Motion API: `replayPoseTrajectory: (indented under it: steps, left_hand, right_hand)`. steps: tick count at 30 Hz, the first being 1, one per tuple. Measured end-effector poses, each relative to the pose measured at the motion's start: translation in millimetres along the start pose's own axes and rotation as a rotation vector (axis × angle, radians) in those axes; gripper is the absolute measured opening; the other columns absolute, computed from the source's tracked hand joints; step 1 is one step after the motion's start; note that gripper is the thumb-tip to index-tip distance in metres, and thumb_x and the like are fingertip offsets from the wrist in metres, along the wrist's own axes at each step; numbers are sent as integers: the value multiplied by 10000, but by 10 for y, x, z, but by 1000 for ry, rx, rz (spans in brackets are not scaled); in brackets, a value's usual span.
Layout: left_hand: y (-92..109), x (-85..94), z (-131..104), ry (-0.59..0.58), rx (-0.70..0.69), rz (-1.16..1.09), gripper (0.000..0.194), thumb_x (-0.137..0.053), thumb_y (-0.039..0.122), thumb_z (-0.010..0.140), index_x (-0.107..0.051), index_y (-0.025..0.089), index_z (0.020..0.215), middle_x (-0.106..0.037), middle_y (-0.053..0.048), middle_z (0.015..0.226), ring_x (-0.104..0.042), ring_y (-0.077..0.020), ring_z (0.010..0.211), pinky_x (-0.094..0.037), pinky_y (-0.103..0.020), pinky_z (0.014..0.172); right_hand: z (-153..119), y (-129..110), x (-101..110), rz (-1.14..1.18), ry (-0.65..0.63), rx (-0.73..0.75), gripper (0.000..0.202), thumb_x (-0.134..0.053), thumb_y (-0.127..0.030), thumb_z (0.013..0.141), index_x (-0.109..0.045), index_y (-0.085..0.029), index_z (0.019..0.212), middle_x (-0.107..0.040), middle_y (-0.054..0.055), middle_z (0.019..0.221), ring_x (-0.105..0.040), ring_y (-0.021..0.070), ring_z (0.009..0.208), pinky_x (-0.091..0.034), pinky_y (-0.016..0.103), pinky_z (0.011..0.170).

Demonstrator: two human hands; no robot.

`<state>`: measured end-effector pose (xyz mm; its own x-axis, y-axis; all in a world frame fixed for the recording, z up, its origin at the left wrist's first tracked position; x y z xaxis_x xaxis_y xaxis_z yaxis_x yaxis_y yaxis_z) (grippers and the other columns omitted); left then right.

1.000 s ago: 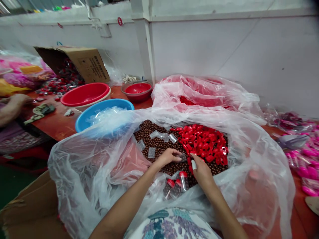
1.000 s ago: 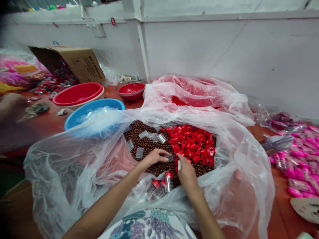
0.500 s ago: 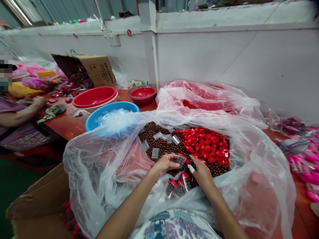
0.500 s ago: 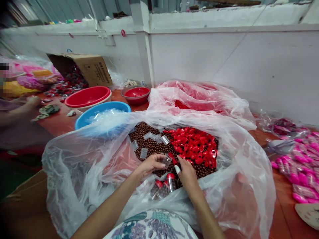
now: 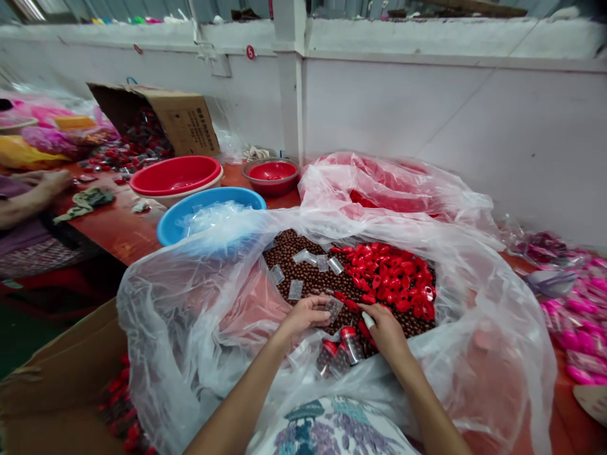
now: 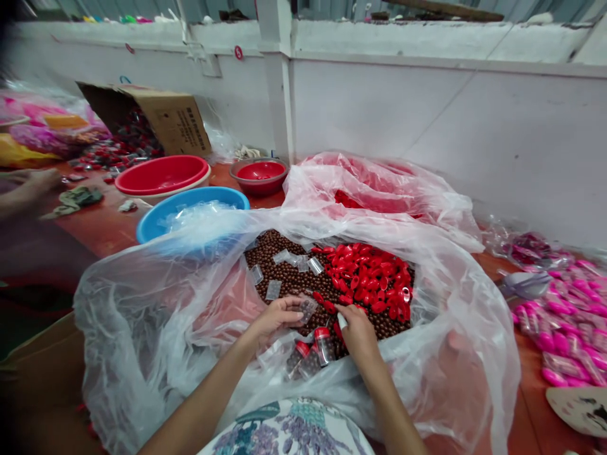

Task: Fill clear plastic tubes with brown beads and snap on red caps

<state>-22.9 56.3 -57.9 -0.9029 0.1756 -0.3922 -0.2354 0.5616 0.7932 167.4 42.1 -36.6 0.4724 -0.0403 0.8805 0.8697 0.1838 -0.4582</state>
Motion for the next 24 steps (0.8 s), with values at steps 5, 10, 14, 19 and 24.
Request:
replayPoseTrajectory:
  steps: [5, 10, 14, 19, 24]
  left_hand:
    - [6, -13, -21, 10, -37, 14, 335, -732, 259, 633, -639, 139, 932, -640, -92, 1009, -601, -159, 826, -479, -241, 671]
    - [12, -13, -37, -1, -53, -24, 353, -725, 291, 653, -603, 145, 951, -646, -81, 939, -603, -149, 784, -486, -269, 695]
    - [19, -70, -72, -37, -81, 22, 420, -711, 326, 667, -600, 159, 1035, -629, -87, 1008, -597, -162, 805, -490, -288, 691]
    - [12, -148, -66, -8, -100, 123, 443, -707, 323, 662, -628, 145, 1060, -632, -91, 1011, -586, -183, 820, -488, -289, 672]
    - [26, -240, -20, -42, -161, 245, 407, -679, 319, 685, -656, 144, 1052, -651, -91, 993, -593, -203, 813, -479, -301, 688]
  right_hand:
    - [107, -70, 84, 77, 22, -15, 417, -406, -51, 740, -584, -190, 1091, -608, 65, 1025, -563, 191, 959, -437, 322, 864]
    - [324, -241, -7, 143, -37, 7, 207, -519, -103, 737, -662, -185, 863, -618, 84, 870, -560, 223, 876, -428, 353, 829]
    - [357, -213, -45, 268, -34, -40, 207, -522, -194, 793, -643, -163, 958, -635, 102, 932, -580, 228, 887, -443, 365, 823]
    - [216, -210, -43, 641, -121, -91, 327, -476, -366, 858, -584, -194, 1113, -663, 66, 1041, -628, 200, 905, -507, 313, 761]
    - [128, -300, 57, 822, -167, -62, 305, -537, -347, 829, -618, -247, 1106, -640, 43, 1108, -571, 204, 1044, -425, 355, 928]
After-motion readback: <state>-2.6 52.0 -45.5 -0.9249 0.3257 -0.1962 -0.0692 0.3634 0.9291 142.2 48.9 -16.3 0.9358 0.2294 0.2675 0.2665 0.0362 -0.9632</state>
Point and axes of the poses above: each hand's wrist, its own z-axis towards the middle knuckle, its own x-axis out of the back of the hand, y = z × x, the point moved 7 cm from there along z, towards the middle knuckle
